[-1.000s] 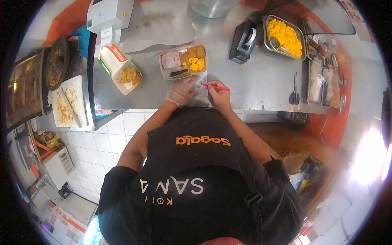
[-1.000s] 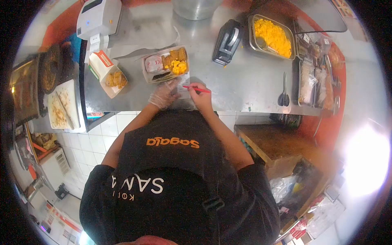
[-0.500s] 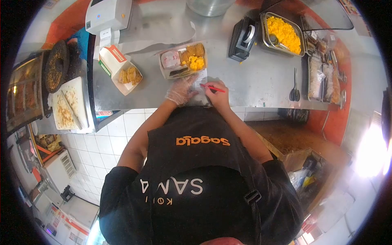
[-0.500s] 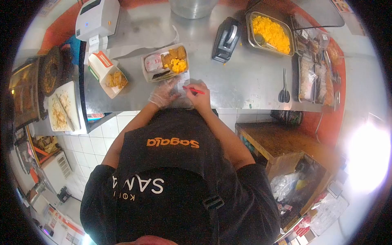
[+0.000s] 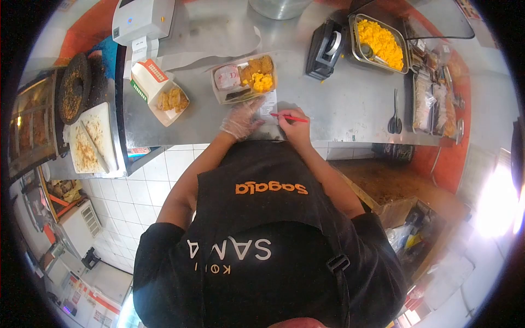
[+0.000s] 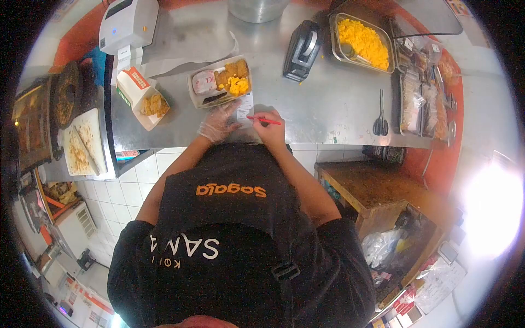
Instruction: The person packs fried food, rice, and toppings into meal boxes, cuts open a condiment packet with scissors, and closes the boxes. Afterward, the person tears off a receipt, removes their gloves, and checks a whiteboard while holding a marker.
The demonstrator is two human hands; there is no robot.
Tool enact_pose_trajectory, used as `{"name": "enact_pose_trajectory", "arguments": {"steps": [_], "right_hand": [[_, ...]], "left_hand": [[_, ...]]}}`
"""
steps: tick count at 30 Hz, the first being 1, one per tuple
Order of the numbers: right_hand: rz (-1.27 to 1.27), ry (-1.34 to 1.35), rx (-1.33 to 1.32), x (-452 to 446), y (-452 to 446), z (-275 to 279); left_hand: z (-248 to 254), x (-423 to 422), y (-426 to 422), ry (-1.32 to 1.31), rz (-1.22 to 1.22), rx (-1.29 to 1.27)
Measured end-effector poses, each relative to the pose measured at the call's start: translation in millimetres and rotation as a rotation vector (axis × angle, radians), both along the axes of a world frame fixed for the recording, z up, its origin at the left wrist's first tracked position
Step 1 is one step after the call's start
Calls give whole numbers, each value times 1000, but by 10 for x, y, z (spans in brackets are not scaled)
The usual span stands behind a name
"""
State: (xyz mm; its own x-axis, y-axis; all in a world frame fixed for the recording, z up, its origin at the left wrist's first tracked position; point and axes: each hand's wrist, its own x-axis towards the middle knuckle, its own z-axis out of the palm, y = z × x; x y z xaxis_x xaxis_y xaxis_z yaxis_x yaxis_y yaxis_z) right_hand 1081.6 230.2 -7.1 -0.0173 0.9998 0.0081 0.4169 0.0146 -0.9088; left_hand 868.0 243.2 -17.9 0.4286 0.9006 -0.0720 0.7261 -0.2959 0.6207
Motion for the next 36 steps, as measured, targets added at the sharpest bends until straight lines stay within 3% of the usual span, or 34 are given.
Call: {"name": "enact_pose_trajectory", "arguments": {"steps": [7, 9, 10, 12, 13, 15, 16, 17, 19, 21, 22, 25, 27, 30, 31, 33, 34, 35, 36], "right_hand": [[38, -34, -1, 35, -8, -115], [-219, 202, -192, 32, 47, -128], [-218, 205, -189, 94, 87, -111], [-255, 69, -599, 199, 231, 243], [-255, 70, -598, 266, 243, 210], [-280, -345, -541, 337, 317, 146], [-281, -343, -537, 326, 364, 142], [-316, -282, -340, 266, 433, 229], [-334, -138, -51, 95, 644, 409], [-245, 23, 139, -157, 939, 685], [-171, 104, 240, -271, 1057, 800], [16, 4, 236, -467, 1303, 715], [-39, -57, 309, -439, 1252, 457], [-144, -243, 384, -454, 1053, 140], [-192, -368, 379, -455, 985, 59], [-175, -334, 252, -482, 978, -19], [-165, -299, 129, -489, 970, -61], [-162, -298, 125, -497, 1013, -163], [-113, -65, 159, -504, 1104, -269]], "left_hand": [[-9, -9, 0, -19, -8, 12], [-29, -19, -16, -8, -15, 6], [-34, -31, -16, 4, -18, 2], [35, -67, -47, -44, 0, -17], [84, -92, -86, -94, 16, -39], [230, -174, -216, -128, 100, 34], [310, -229, -276, -163, 183, 105], [385, -308, -314, -161, 181, 111], [540, -454, -332, 9, 506, 273], [731, -504, -153, -130, 824, 487], [874, -511, -20, -130, 822, 493], [1006, -594, 235, -149, 975, 527], [691, -821, 243, 293, 705, 380], [613, -690, 185, 395, 725, 201], [528, -634, 172, 395, 731, 197], [284, -540, 116, 144, 908, 159], [56, -510, 144, -113, 1019, 115], [98, -483, 151, -109, 1021, 112], [200, -452, 177, -116, 1004, 116]]}}
